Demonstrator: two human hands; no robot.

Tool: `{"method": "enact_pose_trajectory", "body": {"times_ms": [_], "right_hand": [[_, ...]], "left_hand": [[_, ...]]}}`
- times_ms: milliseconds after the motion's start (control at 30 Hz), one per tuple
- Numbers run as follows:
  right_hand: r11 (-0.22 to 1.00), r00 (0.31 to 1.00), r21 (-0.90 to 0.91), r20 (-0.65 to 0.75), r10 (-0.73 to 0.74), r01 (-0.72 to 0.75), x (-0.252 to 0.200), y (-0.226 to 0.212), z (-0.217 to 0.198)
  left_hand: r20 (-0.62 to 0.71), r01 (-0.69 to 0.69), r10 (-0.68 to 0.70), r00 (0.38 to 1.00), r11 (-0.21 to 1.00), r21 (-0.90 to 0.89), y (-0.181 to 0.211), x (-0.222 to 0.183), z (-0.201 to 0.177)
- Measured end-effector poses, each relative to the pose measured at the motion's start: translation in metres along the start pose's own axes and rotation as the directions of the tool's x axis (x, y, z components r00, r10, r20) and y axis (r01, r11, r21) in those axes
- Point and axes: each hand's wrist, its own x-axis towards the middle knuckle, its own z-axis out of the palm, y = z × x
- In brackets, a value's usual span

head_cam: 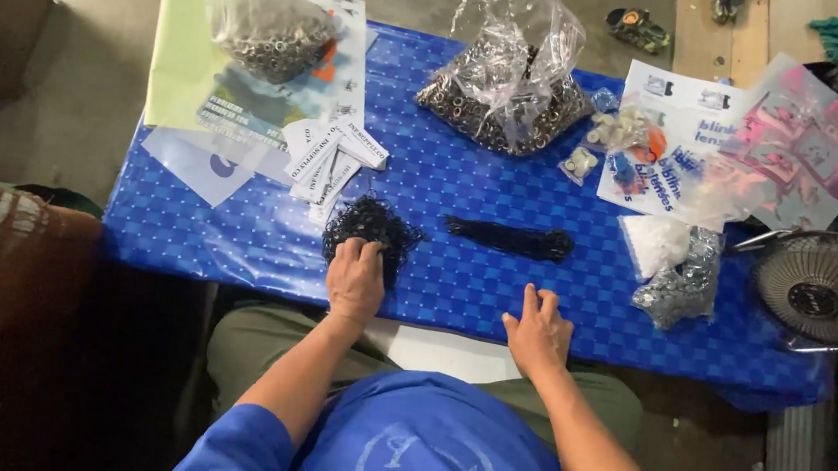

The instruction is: Sorting and aligning small black plastic fasteners into organized bundles on a table.

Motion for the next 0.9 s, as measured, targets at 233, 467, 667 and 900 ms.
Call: {"method": "enact_pose_trajectory", "body": {"times_ms": [233, 467, 667, 900], "right_hand": [[0.999, 0.998, 0.010, 0.057, 0.036, -0.037, 0.000, -0.006, 0.002], [0.999, 0.996, -0.006, 0.083, 0.045, -0.045, 0.001, -0.006, 0.001], [0.999, 0.995, 0.006, 0.085, 0.052, -0.053, -0.001, -0.014, -0.012], [0.997, 0.995, 0.049, 0.074, 0.059, -0.063, -0.005, -0.016, -0.013]], "left_hand": [[0.368, 0.027, -0.094, 0.925, 0.983, 0.184, 0.016, 0.032, -0.013], [0.376, 0.272, -0.248, 0.893, 0.962, -0.011, 0.005, 0.035, -0.014], [0.349, 0.527, -0.428, 0.834, 0.807, -0.269, 0.021, 0.086, -0.096], [0.347, 0.544, -0.437, 0.830, 0.773, -0.327, 0.025, 0.100, -0.119]]}}
